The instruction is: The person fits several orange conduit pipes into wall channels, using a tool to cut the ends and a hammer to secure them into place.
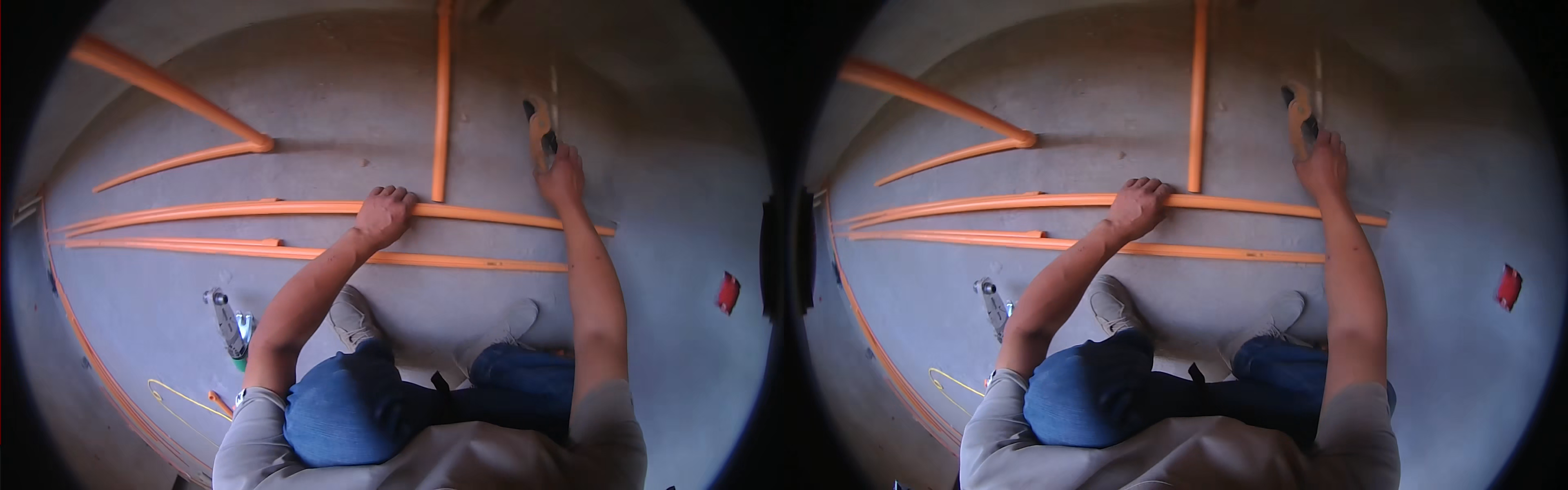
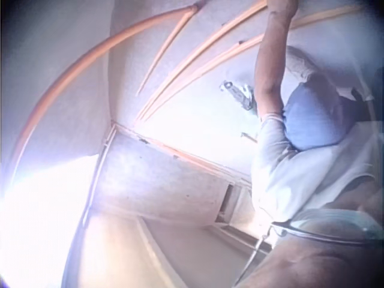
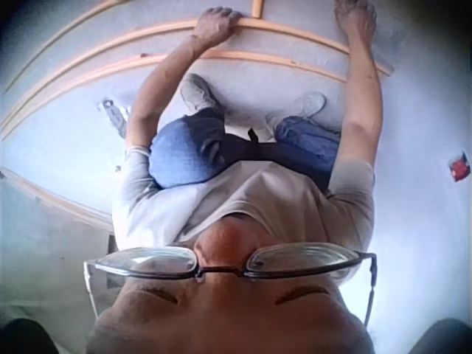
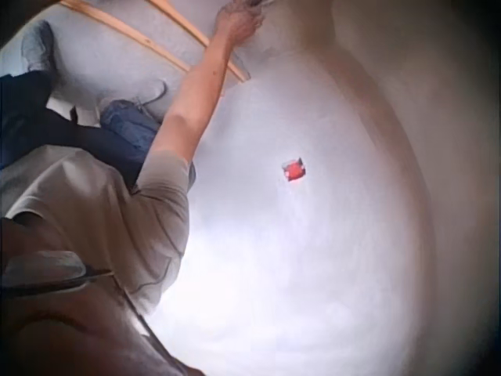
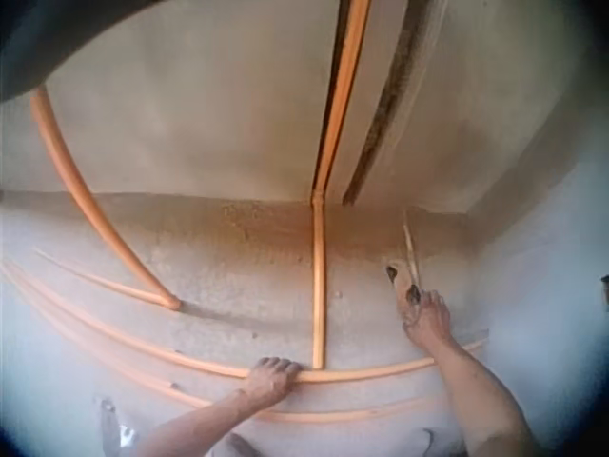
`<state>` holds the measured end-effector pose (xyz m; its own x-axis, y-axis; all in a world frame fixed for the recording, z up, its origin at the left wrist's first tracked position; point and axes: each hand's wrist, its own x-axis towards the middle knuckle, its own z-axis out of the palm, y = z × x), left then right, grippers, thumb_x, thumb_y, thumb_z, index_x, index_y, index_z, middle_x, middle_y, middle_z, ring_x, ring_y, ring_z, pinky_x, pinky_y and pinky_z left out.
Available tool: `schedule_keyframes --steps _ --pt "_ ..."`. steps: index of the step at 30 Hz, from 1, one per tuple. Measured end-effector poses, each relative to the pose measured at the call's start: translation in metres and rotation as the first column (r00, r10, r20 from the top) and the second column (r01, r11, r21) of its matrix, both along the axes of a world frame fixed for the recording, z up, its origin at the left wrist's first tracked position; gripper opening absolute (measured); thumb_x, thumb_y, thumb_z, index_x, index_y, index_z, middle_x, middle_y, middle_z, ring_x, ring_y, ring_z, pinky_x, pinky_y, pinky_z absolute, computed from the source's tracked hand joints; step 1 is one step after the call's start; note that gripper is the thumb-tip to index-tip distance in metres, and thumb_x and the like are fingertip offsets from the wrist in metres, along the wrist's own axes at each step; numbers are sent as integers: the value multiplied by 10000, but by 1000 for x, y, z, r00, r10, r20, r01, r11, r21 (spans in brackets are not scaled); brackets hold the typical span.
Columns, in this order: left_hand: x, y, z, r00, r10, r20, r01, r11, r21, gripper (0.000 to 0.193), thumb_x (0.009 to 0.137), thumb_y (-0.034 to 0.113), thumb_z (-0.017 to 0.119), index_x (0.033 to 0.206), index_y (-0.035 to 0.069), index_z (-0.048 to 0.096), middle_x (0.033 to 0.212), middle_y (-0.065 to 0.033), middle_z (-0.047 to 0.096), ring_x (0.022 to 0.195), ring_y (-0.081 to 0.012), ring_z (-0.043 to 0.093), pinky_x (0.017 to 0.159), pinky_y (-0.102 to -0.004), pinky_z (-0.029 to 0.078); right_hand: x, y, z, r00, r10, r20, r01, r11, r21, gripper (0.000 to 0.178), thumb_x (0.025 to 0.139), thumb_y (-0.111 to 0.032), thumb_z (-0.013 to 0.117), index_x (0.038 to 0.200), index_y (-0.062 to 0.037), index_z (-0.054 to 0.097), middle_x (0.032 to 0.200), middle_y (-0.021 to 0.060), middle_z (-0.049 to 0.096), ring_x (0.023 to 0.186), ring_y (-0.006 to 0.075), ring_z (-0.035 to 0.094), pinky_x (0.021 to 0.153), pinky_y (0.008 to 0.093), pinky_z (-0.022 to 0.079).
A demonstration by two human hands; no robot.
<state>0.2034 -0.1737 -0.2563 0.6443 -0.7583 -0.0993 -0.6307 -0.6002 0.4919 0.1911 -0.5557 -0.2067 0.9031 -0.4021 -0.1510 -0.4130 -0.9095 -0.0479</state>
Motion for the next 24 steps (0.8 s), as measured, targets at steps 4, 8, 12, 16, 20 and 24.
schedule_keyframes --steps 4,8,12,16,20,24 --pt "-2 -43 8 991 -98 -89 105 992 73 344 834 241 741 1136 93 671 1023 -96 683 1023 -286 651 912 -432 502 -29 -63 -12 986 -161 -47 156 982 -107 668 759 -274 816 1311 -29 531 1287 196 548 1218 386 543 1026 469 488" --pt "-6 -52 3 987 -70 -143 94 982 166 333 871 294 731 1119 82 664 994 -98 694 1015 -292 664 890 -435 513 -38 -74 -28 976 -211 -50 204 972 -117 709 792 -328 778 1390 -58 510 1302 182 569 1203 401 559 1014 483 488" --pt "-9 -49 1 981 -38 -193 71 983 170 336 902 338 712 1105 75 659 999 -105 699 1014 -301 668 879 -440 517 -35 -75 -29 982 -183 -42 178 978 -112 754 810 -363 765 1444 -69 483 1342 182 559 1244 393 547 1031 474 482" --pt "-9 -50 1 983 -31 -179 59 987 152 359 920 356 696 1138 73 660 1038 -109 708 1031 -303 669 894 -443 513 -32 -75 -22 977 -201 -75 193 976 -102 777 815 -383 768 1459 -69 469 1418 186 527 1291 388 525 1052 460 471" --pt "-9 -50 -3 990 -42 -137 61 989 136 369 919 359 697 1159 79 666 1053 -112 714 1029 -305 670 898 -442 509 -28 -53 -11 987 -141 -76 130 983 -129 713 833 -386 765 1414 -54 518 1483 198 479 1343 386 486 1110 451 426" --pt "-9 -56 -5 992 -58 -117 72 990 124 367 916 366 698 1145 81 671 1039 -113 718 1033 -304 669 893 -441 508 -32 12 -28 992 122 -18 -113 957 269 577 888 -391 715 1329 -40 596 1325 213 610 1246 372 578 1068 454 463"
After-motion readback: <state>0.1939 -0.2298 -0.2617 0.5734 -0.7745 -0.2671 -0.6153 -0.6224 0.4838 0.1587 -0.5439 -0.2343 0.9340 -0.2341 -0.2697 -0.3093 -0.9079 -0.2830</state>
